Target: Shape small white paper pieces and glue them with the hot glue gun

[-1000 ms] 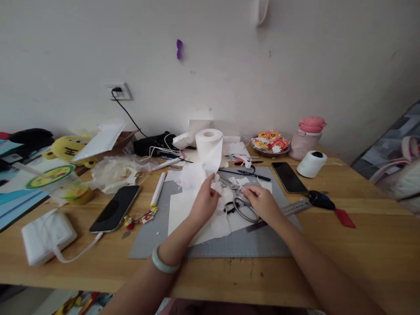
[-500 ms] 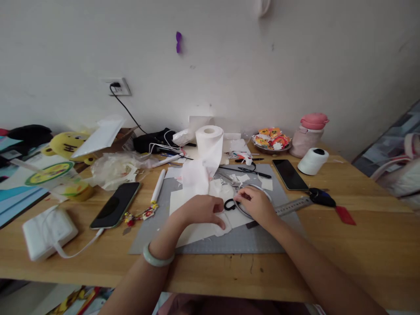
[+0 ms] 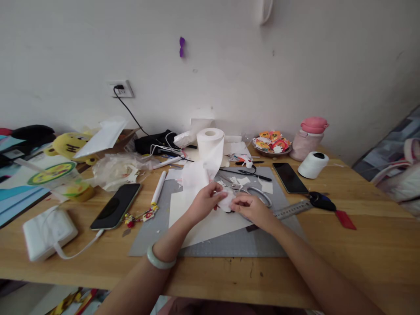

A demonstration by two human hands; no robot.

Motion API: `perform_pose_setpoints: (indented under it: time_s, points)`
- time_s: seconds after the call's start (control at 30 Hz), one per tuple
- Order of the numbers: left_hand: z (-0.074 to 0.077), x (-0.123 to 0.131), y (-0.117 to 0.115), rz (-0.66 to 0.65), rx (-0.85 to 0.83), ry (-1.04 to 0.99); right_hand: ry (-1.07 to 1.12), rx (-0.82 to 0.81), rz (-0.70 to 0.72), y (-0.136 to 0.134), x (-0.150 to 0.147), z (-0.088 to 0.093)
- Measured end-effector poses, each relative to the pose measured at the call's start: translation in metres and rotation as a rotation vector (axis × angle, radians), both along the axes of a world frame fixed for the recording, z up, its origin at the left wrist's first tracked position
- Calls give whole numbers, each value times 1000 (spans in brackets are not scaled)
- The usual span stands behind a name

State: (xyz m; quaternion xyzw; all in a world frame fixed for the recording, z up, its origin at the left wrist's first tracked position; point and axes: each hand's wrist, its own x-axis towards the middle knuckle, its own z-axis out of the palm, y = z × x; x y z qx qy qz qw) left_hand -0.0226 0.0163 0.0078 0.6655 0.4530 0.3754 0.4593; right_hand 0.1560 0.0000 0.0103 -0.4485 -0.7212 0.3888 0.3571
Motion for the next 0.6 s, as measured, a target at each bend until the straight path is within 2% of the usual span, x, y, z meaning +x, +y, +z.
perform_pose_setpoints:
  time_s: [0.17,0.33,0.43,0.6]
  points:
    - [-15,6,2,143,-32,-153,42,25,-101,3,1,-2]
    - [-20,2,4,219,8,-169,79,107,-192,5,3,-7]
    - [-17,3,3,192,40,-148,88,142,-213,4,3,-9]
    - [-7,8,-6,3,8,-101,34,182,-159,1,0,-9]
